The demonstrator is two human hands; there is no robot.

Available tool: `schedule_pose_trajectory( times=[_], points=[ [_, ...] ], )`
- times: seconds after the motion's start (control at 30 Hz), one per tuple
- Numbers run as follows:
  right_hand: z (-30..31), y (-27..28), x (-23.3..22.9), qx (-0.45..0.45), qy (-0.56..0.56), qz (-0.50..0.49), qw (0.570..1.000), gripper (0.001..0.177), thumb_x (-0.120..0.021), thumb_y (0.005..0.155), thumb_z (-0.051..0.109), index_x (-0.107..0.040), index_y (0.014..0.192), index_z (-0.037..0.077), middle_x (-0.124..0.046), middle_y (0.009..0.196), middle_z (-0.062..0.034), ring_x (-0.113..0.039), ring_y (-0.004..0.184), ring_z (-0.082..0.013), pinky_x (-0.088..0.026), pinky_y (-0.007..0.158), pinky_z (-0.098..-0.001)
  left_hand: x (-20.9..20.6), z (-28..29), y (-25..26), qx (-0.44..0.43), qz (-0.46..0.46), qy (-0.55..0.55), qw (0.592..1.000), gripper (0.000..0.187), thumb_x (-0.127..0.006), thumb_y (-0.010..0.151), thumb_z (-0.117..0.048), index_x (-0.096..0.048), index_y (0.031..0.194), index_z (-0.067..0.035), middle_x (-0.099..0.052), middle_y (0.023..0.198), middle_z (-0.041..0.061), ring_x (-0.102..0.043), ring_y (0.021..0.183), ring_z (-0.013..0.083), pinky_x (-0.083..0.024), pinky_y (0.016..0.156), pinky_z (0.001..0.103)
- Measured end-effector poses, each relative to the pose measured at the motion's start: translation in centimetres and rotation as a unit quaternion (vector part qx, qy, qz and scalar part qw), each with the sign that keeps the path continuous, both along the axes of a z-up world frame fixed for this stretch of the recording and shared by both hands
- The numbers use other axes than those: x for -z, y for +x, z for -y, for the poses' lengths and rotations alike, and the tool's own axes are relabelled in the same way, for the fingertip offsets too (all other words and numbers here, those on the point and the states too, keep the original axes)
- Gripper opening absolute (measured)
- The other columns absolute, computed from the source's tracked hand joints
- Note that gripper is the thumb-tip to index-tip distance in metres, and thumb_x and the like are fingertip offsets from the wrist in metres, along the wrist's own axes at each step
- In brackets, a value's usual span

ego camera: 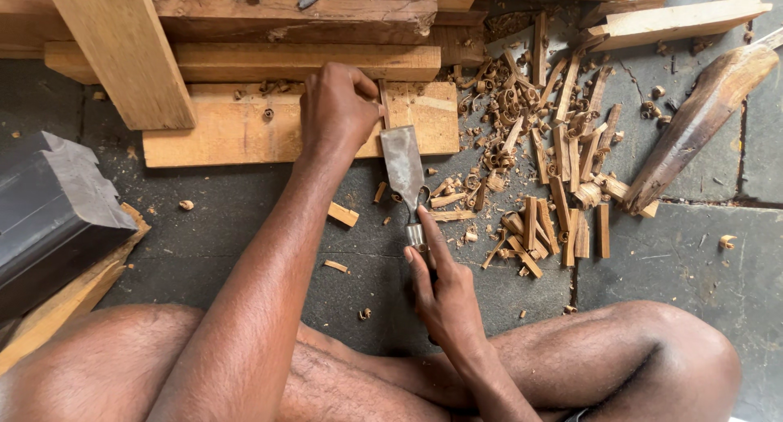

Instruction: The person sits on the floor and uses a chisel to carve a rectangular wooden block. They repeatedly strike the chisel with their hand to remove wood shavings, occasionally pausing to clear debris from the work surface.

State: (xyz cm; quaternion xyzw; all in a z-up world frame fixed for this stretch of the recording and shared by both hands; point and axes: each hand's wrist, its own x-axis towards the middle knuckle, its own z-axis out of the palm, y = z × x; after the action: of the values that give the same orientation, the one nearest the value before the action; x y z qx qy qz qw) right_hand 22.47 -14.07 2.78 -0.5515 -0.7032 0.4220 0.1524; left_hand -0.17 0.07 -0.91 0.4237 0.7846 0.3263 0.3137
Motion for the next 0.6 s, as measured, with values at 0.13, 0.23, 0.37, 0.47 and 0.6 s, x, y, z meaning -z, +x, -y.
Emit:
schedule_pose_trajectory(
  times=[0.13, 0.23, 0.37, 0.47, 0.6],
  points=[
    [-0.1, -0.1, 0.3, 0.008, -0.023, 0.034, 0.999, 0.062, -0.055, 0.102, 0.024, -0.032, 0.160, 0.021, -0.077, 0.074, -0.0131, -0.072, 0.054, -0.0176, -0.061, 0.052, -0.0397, 0.6, -0.2, -0.2, -0.020, 0.000, -0.016, 1.000, 0.015, -0.085, 0.079, -0.010, -0.077, 0.093, -0.011, -0.079, 0.092, 0.004, -0.076, 0.074, 0.0134, -0.061, 0.068, 0.036],
    [-0.5, -0.4, 0.0, 0.012, -0.055, 0.065, 0.996, 0.061, -0.052, 0.103, 0.025, -0.031, 0.160, 0.023, -0.075, 0.068, -0.0146, -0.071, 0.051, -0.0196, -0.060, 0.051, -0.0407, 0.5, 0.1, 0.0, -0.027, -0.005, 0.003, 1.000, 0.016, -0.085, 0.079, -0.013, -0.078, 0.093, -0.013, -0.079, 0.089, 0.002, -0.075, 0.073, 0.0121, -0.059, 0.069, 0.036],
    [-0.7, -0.6, -0.2, 0.012, -0.062, 0.072, 0.995, 0.061, -0.051, 0.104, 0.026, -0.029, 0.161, 0.026, -0.072, 0.065, -0.0158, -0.071, 0.050, -0.0213, -0.059, 0.051, -0.0424, 0.2, 1.0, 1.5, -0.050, -0.030, 0.022, 0.998, 0.026, -0.090, 0.075, -0.020, -0.076, 0.095, -0.012, -0.078, 0.084, 0.001, -0.073, 0.071, 0.0125, -0.057, 0.063, 0.037],
    [-0.8, -0.8, -0.2, -0.001, -0.027, 0.059, 0.998, 0.060, -0.052, 0.105, 0.025, -0.030, 0.161, 0.025, -0.071, 0.066, -0.0160, -0.071, 0.052, -0.0204, -0.057, 0.051, -0.0436, 0.8, 1.0, 1.4, -0.050, -0.044, 0.054, 0.996, 0.024, -0.089, 0.077, -0.017, -0.077, 0.097, -0.010, -0.078, 0.086, 0.001, -0.073, 0.072, 0.0124, -0.058, 0.061, 0.035],
    [-1.1, -1.3, -0.4, 0.014, -0.063, 0.094, 0.993, 0.061, -0.051, 0.104, 0.025, -0.030, 0.161, 0.027, -0.071, 0.065, -0.0168, -0.070, 0.050, -0.0235, -0.057, 0.050, -0.0443, 1.4, 0.8, 1.5, -0.043, -0.041, 0.051, 0.997, 0.023, -0.088, 0.078, -0.016, -0.078, 0.098, -0.010, -0.078, 0.088, 0.002, -0.074, 0.072, 0.0137, -0.059, 0.060, 0.035]
  ],
)
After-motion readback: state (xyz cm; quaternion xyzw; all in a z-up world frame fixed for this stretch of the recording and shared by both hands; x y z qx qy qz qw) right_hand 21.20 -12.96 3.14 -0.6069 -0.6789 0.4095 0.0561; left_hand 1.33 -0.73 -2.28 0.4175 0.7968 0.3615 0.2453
